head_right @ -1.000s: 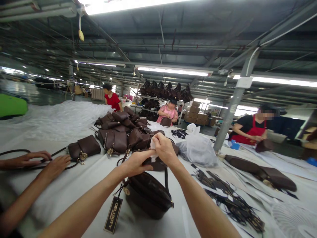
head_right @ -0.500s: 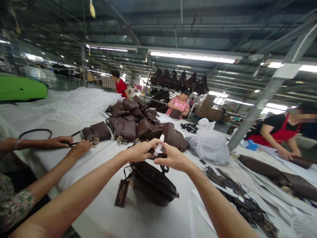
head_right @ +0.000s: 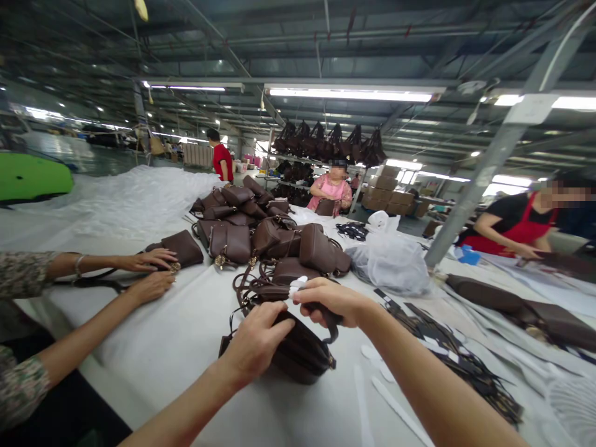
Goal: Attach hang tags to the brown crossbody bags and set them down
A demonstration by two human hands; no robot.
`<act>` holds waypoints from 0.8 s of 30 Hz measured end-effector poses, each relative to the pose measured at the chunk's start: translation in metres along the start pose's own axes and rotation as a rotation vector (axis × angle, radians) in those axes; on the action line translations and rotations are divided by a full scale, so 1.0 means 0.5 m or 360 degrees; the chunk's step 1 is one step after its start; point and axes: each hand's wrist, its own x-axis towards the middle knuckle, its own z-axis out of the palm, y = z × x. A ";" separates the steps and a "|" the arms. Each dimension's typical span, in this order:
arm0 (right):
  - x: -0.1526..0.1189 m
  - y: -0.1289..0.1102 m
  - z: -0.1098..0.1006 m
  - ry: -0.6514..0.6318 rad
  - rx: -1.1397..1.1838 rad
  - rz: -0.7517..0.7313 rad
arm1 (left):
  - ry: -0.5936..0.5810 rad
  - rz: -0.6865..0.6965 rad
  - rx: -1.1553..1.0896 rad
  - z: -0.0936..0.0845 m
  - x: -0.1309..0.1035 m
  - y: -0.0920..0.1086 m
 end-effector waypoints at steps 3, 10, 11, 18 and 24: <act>-0.006 0.021 0.000 0.0076 0.0104 -0.0027 | 0.0240 -0.0023 0.0079 0.030 -0.001 0.005; -0.021 0.052 0.011 0.0017 0.0128 -0.0082 | 0.0391 0.0034 -0.0016 0.037 -0.044 0.019; -0.021 0.052 0.013 0.0038 0.0124 -0.0110 | 0.0386 0.0037 -0.0026 0.034 -0.051 0.021; -0.022 0.051 0.010 0.0064 -0.0177 -0.0248 | 0.0326 -0.0023 -0.0086 0.017 -0.086 0.030; -0.023 0.062 0.009 0.0227 -0.0535 -0.0525 | 0.0070 -0.0115 -0.0067 0.003 -0.070 0.025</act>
